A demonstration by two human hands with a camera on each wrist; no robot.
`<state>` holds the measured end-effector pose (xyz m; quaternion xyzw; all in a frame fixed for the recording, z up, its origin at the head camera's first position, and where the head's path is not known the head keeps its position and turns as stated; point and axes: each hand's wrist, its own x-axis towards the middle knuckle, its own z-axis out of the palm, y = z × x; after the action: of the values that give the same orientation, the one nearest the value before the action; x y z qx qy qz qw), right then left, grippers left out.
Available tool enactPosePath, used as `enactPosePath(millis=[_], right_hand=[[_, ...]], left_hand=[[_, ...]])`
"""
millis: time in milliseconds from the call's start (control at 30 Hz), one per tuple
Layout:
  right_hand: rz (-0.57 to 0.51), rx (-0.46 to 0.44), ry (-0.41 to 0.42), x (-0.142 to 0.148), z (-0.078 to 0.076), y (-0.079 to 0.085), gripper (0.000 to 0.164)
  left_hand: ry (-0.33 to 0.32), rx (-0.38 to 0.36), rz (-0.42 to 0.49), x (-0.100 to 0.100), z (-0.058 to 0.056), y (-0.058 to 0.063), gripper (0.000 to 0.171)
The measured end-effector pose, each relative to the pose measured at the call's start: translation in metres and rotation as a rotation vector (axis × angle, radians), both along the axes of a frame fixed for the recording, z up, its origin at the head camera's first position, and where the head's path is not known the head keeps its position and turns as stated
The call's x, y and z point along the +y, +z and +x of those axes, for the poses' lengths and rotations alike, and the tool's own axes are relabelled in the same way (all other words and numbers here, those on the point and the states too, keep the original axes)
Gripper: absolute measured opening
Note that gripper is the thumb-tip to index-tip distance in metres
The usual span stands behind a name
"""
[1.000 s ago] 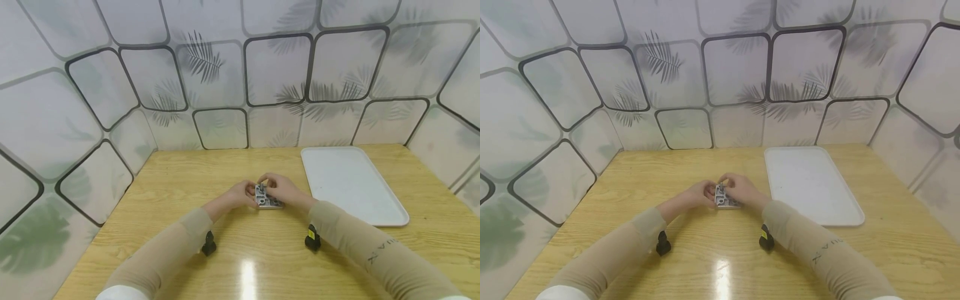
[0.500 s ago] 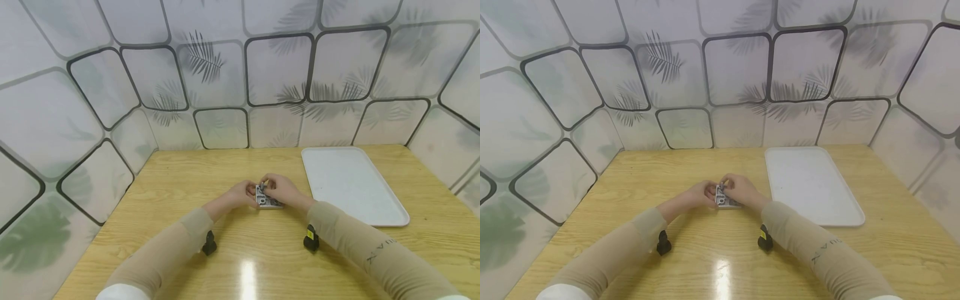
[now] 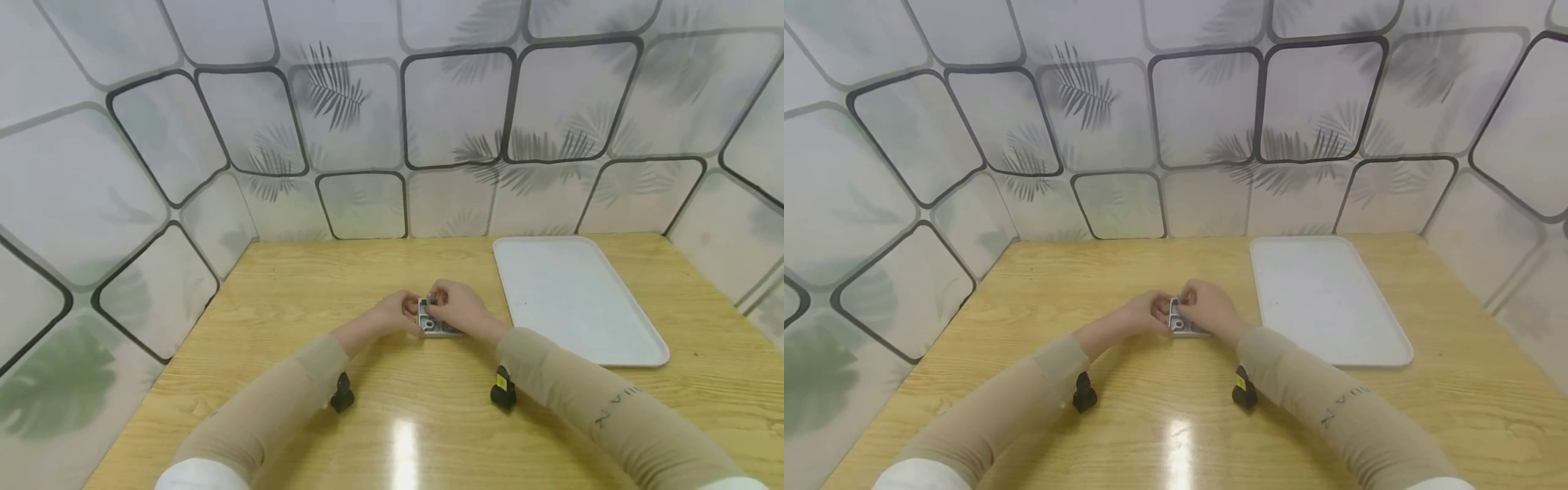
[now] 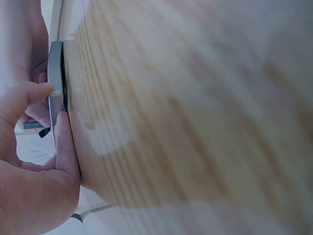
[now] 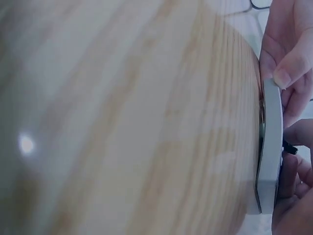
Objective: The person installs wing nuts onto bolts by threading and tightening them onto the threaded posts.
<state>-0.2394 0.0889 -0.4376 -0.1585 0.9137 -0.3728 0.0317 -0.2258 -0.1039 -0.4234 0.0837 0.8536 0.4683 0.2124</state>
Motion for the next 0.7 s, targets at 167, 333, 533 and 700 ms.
enactPosePath(millis=[167,333,533,700], right_hand=[[0.056,0.018,-0.039,-0.004,0.003,0.004,0.016],[0.093,0.025,-0.073,-0.008,0.004,0.005,0.018],[0.053,0.001,-0.044,-0.004,0.002,0.006,0.025],[-0.095,-0.068,0.073,0.008,0.001,0.010,0.025]], left_hand=[[-0.007,-0.004,0.001,0.000,-0.002,-0.001,0.077],[-0.008,-0.007,-0.009,0.000,-0.002,0.000,0.077],[-0.008,-0.006,-0.011,0.000,-0.001,0.001,0.078],[0.001,-0.006,-0.005,0.001,0.000,0.002,0.077]])
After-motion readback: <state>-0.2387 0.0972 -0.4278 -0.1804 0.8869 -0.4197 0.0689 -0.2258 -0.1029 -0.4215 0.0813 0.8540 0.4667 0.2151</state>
